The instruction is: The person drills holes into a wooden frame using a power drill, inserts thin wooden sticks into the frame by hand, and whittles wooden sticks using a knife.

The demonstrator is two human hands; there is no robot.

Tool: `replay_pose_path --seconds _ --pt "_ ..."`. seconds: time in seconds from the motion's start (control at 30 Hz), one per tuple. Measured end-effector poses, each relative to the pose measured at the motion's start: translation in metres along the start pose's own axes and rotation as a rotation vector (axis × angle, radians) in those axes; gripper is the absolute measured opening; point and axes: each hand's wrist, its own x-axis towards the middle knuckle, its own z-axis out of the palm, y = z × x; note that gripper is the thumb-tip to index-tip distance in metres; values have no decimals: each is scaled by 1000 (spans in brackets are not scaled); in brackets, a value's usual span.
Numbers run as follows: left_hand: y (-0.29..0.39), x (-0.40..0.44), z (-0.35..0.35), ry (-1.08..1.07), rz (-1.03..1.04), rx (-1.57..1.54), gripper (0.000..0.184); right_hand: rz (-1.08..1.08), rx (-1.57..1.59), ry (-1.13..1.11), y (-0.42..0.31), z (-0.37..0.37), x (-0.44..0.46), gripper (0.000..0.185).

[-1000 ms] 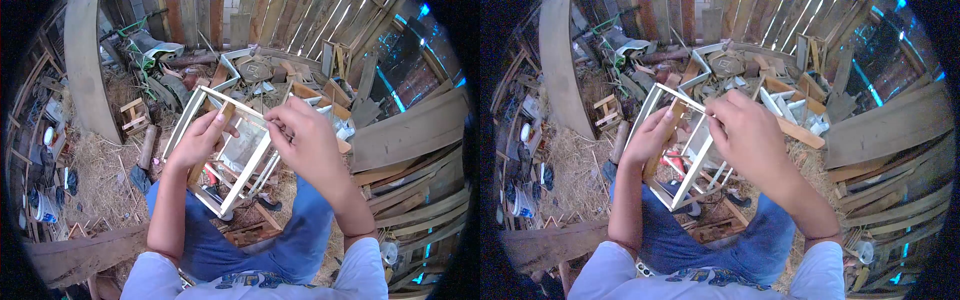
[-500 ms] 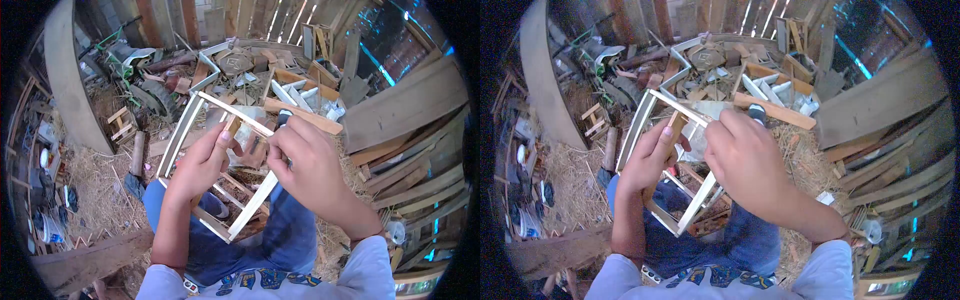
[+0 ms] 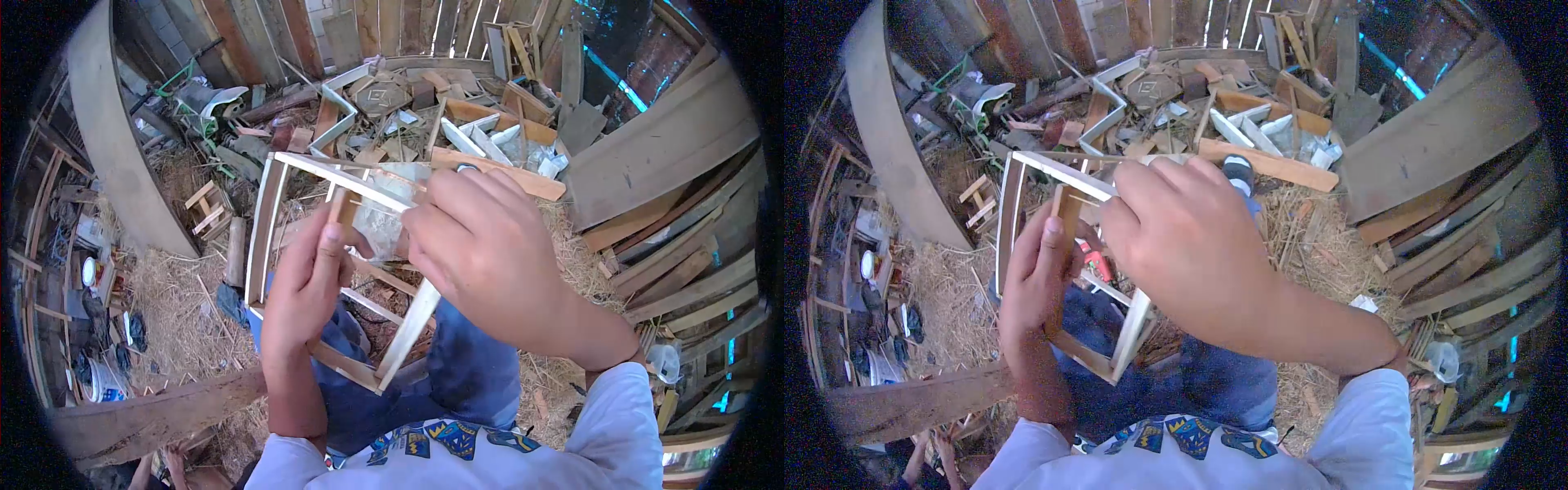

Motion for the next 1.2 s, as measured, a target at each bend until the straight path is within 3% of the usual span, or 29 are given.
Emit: replay_pose_path --seconds 0.07,0.57,1.2 --pt "-3 -2 7 -24 68 49 39 -18 18 17 3 1 -1 26" --pt "-9 14 13 -54 -4 -59 35 -6 43 87 12 12 -10 29" --pt "-14 18 4 -120 19 -34 40 35 -9 23 5 14 -7 29"
